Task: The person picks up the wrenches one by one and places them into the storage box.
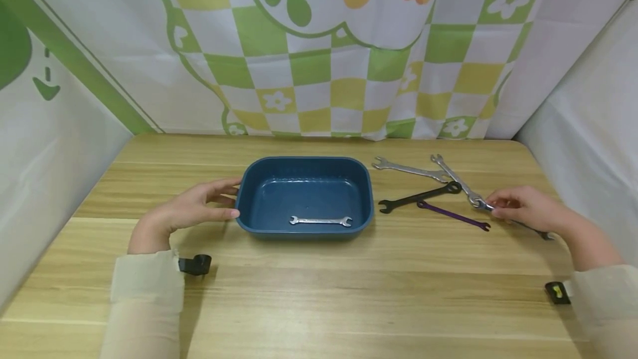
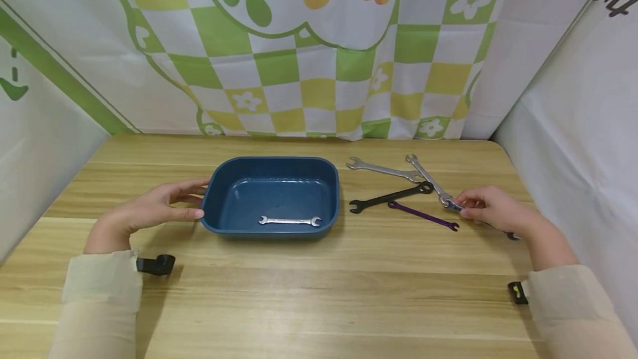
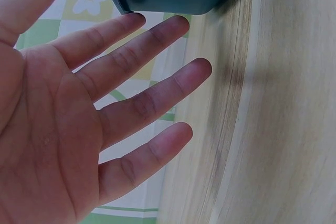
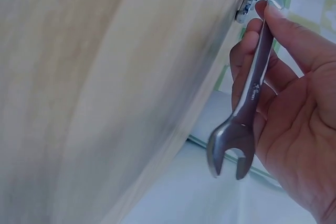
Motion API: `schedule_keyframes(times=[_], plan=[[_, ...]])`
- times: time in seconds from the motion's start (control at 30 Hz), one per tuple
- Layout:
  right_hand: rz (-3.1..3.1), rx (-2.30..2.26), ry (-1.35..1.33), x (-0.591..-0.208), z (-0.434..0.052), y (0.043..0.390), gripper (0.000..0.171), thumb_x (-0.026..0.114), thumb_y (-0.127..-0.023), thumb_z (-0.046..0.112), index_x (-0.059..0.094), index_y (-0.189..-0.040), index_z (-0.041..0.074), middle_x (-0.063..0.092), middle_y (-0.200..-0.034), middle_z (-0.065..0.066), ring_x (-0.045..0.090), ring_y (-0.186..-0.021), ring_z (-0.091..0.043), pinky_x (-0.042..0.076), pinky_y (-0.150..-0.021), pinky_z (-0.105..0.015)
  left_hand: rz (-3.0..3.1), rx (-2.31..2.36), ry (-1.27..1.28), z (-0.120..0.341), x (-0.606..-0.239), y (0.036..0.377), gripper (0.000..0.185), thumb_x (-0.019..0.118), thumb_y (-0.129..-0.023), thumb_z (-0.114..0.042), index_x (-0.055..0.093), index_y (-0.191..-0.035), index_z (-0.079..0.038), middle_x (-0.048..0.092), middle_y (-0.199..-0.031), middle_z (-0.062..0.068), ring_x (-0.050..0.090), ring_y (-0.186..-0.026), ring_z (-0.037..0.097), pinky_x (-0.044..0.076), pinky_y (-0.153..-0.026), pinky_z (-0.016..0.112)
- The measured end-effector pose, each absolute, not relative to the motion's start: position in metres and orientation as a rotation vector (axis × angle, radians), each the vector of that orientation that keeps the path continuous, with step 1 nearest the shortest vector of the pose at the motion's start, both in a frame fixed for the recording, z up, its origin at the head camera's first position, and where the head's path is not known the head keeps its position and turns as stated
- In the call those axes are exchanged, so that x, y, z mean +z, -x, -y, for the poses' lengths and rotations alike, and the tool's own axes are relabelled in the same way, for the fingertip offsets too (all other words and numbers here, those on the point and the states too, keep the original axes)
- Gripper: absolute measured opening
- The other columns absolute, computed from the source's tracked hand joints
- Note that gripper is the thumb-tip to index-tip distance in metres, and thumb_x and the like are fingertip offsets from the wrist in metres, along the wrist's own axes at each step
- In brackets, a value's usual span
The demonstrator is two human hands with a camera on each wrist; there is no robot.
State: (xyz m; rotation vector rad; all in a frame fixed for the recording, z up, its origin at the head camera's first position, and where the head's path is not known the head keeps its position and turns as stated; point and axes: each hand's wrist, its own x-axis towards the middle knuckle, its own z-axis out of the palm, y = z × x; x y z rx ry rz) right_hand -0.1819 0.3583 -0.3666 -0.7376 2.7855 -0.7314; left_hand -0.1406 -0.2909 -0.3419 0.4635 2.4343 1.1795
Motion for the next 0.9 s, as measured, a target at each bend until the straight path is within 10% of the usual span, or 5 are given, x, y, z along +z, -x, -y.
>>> schedule_keyframes(times=[0.9], plan=[[-2.81,-0.709,0.758,-0.34,-0.315,0.186,0.022,0.068,-0.092,0.006,0.072,-0.112,-0.001,0.07,-0.085,0.0,0.052,-0.07,0.004,0.046,-0.06,-0.022,-2.446,1.159,-0.464,0.292,-0.342,0.141,0.076,0.069,-0.094,-0.028,0.03,-0.156,-0.007,0.047,-0.15,0.021,0.053,-0.131,0.04,0.043,-0.105,0.056]])
